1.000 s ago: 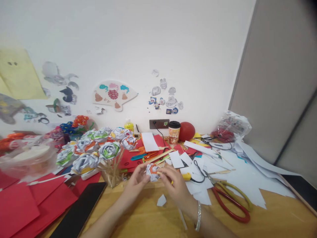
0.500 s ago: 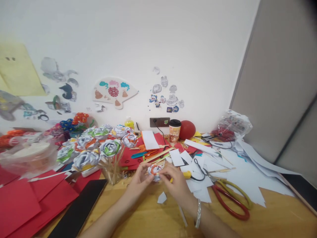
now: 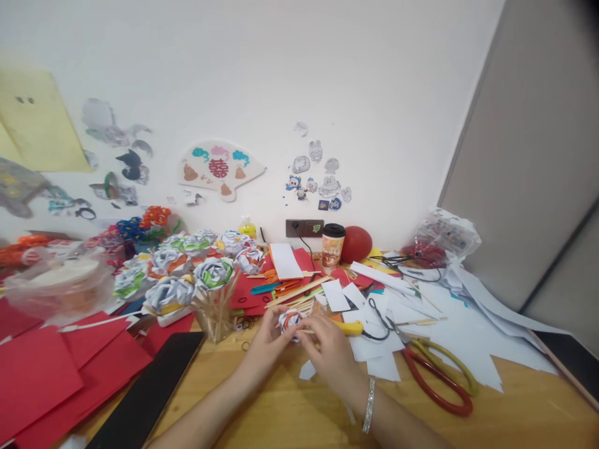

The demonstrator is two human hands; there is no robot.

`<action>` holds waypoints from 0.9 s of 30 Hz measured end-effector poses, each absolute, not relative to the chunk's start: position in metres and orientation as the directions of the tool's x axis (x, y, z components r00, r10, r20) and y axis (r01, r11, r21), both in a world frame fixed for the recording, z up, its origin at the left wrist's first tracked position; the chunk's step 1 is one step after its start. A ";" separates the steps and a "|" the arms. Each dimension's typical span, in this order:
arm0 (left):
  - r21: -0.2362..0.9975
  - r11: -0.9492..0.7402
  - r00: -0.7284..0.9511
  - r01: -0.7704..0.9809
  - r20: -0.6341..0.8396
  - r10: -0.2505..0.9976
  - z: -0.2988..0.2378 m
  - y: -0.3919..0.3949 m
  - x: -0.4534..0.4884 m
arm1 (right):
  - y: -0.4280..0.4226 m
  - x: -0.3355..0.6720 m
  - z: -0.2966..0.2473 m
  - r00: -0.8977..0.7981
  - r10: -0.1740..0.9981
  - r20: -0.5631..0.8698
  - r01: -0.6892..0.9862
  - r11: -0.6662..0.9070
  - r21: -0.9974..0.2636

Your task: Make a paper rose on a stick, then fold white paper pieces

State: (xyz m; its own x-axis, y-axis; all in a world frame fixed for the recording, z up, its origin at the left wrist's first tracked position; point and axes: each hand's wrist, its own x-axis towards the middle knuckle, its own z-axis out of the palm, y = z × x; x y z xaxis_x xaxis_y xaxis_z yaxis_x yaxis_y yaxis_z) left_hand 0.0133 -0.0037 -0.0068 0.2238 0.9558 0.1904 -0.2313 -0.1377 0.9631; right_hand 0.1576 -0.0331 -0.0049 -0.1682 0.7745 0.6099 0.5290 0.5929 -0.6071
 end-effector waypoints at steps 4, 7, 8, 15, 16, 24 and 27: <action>0.970 -0.112 0.204 -0.218 0.158 0.966 -0.007 -0.007 0.014 | -0.030 0.157 -0.007 -0.137 0.830 0.540 0.465 0.535 -0.705; 0.966 -0.060 0.218 -0.250 0.116 0.969 -0.009 -0.007 0.013 | -0.025 0.158 -0.011 -0.078 0.867 0.492 0.362 0.484 -0.797; 0.965 -0.052 0.224 -0.257 0.112 0.968 -0.010 -0.007 0.012 | -0.023 0.159 -0.013 -0.058 0.878 0.475 0.326 0.466 -0.822; 0.974 -0.118 0.185 -0.194 0.155 0.970 -0.008 -0.004 0.008 | -0.020 0.160 -0.017 -0.033 0.913 0.408 0.204 0.405 -0.891; 0.974 -0.124 0.180 -0.191 0.159 0.971 -0.008 -0.004 0.008 | -0.020 0.160 -0.017 -0.034 0.910 0.412 0.200 0.411 -0.890; 0.962 -0.140 0.196 -0.233 0.187 0.962 -0.009 -0.006 0.010 | -0.022 0.159 -0.013 -0.016 0.890 0.456 0.247 0.446 -0.860; 0.960 -0.133 0.189 -0.245 0.182 0.965 -0.007 -0.007 0.009 | -0.025 0.160 -0.009 -0.059 0.823 0.565 0.362 0.545 -0.756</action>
State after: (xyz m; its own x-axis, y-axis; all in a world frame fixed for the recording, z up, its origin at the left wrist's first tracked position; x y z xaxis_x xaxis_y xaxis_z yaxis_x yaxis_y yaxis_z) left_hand 0.0095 -0.0073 -0.0072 0.1886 0.9651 0.1815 -0.2448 -0.1328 0.9604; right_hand 0.1605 -0.0253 -0.0087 -0.0594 0.8229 0.5651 0.3616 0.5454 -0.7561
